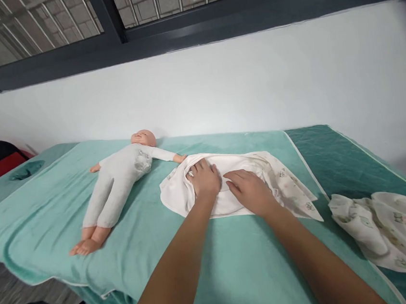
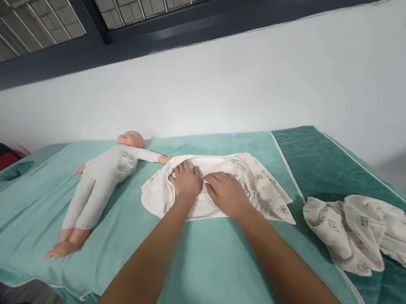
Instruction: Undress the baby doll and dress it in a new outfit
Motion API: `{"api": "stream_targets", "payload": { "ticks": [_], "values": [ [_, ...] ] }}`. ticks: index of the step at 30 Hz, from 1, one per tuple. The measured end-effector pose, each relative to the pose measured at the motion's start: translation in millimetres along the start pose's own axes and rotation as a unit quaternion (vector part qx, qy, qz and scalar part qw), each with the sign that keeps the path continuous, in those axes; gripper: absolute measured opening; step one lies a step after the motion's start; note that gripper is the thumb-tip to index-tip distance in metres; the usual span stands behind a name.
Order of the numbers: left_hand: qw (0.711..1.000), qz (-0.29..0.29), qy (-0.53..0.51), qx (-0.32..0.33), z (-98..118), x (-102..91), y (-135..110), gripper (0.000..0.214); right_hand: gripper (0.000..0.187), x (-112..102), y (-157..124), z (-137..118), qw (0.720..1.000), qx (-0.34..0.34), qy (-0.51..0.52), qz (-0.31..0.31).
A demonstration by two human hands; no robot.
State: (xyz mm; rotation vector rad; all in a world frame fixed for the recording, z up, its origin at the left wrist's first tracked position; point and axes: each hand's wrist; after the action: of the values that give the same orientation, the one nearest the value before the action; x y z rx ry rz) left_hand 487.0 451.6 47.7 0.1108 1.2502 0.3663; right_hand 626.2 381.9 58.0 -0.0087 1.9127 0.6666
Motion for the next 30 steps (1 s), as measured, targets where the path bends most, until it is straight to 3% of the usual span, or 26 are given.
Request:
{"api": "stream_targets", "payload": {
  "ticks": [3,7,11,15,18,25,30],
  "values": [
    [0.998,0.014,-0.061,0.004,-0.8,-6.9,-1.2,0.043,0.033,-2.4,-8.1,-16.7,0.999,0.036,-0.026,0.017],
    [0.976,0.046,-0.210,0.041,-7.6,-18.7,-9.0,0.038,0.045,-7.8,-31.9,-18.1,0.985,0.126,-0.098,0.068],
    [0.961,0.031,-0.262,0.087,-23.5,-32.9,-39.2,0.037,0.045,-13.4,-61.7,-12.2,0.979,0.147,-0.116,0.077],
    [0.954,0.012,-0.209,0.215,-47.7,-53.7,-86.6,0.033,0.045,-15.3,-78.0,-13.8,0.982,0.138,-0.111,0.061],
    [0.954,0.007,-0.144,0.264,-64.5,-66.5,-114.2,0.033,0.048,-14.6,-80.9,-16.7,0.977,0.171,-0.117,0.044],
    [0.968,-0.021,-0.064,0.243,-71.9,-68.5,-126.8,0.037,0.044,-20.0,-82.8,-25.9,0.949,0.294,-0.113,-0.004],
    [0.972,-0.035,-0.088,0.215,-72.2,-65.2,-126.4,0.040,0.041,-23.0,-90.8,-32.4,0.944,0.310,-0.112,0.020]
  ]
}}
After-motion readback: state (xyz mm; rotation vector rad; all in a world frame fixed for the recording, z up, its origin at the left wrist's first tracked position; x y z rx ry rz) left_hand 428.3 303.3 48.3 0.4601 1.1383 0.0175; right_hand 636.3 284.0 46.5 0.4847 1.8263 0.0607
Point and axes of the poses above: each hand's wrist, its own y-axis towards the middle knuckle, its own x-axis out of the palm, z = x × y, and after that the axes turned 3 degrees about -x, right-handed
